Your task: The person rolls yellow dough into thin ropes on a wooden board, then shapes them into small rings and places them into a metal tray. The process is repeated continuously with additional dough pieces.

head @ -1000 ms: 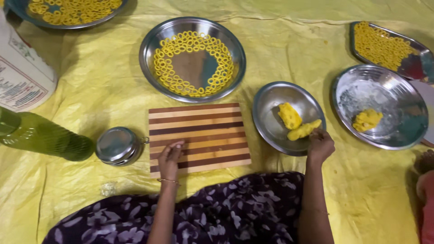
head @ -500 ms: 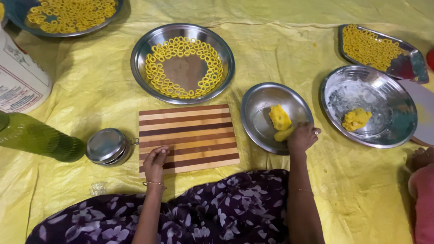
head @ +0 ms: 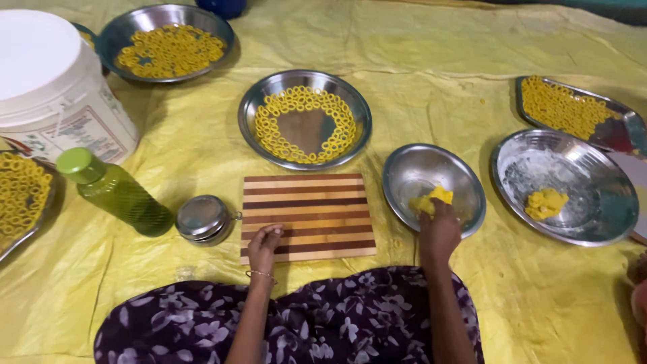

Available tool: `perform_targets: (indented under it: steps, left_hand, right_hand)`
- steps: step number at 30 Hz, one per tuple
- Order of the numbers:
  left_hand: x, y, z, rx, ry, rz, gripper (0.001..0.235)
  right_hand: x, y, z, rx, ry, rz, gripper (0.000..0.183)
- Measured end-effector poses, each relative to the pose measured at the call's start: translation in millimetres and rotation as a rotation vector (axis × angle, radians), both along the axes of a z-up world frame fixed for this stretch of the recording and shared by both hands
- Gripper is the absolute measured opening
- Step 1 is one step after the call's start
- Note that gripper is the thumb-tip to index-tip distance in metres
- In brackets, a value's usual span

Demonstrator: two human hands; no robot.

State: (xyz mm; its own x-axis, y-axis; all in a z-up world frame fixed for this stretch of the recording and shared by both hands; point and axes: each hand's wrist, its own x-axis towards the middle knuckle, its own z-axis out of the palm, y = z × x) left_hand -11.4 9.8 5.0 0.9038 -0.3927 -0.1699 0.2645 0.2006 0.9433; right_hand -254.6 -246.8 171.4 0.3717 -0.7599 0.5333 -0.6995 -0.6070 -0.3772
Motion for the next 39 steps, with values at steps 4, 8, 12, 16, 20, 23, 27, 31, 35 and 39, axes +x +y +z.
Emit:
perform_targets:
  steps: [4,8,12,16,20,23,27,31,35,39]
  left_hand:
    - [-5.9,5.4,21.2,-0.173,0.125,-0.130,0.047]
    - [-12.2,17.7,56.5,-0.506,0.639,-0.655,0.099]
    - [-25.5,24.3,74.6,-0.658,0.647,-0.991,0.097]
    - [-25.2,21.6,72.9,-0.404,0.479,-1.053,0.077]
    - [-22.3,23.1,68.5,-0.365,0.450,-1.013,0.070]
    - [-21.9,24.2,68.2,-0.295,0.443,-1.084,0.068]
    - [-25.5,22.0,63.8,-0.001,0.368,-1.195,0.064]
    - [-26.3,20.7,53.9,0.125,0.240,-1.206,0.062]
    - [-32.5,12.6,43.2,0.186,0.147,-1.172,0.056]
    - [-38.6,2.1,41.7,0.120,0.166,-1.055,0.052]
  right_hand:
    - [25.1,70.2,6.8,0.440,-0.513,0.304,0.043]
    - [44.3,118.4,-8.6,1.133,-0.457,0.569,0.043]
    - [55.5,131.5,-25.7,0.982,-0.265,0.860,0.046]
    - [49.3,121.0,-35.4,1.003,-0.144,0.777,0.047]
    - [43.7,111.8,-43.0,1.064,-0.211,0.732,0.037]
    - [43.3,109.8,-45.7,1.028,-0.195,0.701,0.028]
    - [41.6,118.0,-45.1,0.944,-0.143,0.751,0.025]
    - [42.5,129.8,-40.7,0.836,-0.093,0.719,0.024]
    - [42.4,131.9,-41.5,0.747,-0.008,0.630,0.020]
    - [46.7,123.6,-59.0,0.919,-0.246,0.483,0.015]
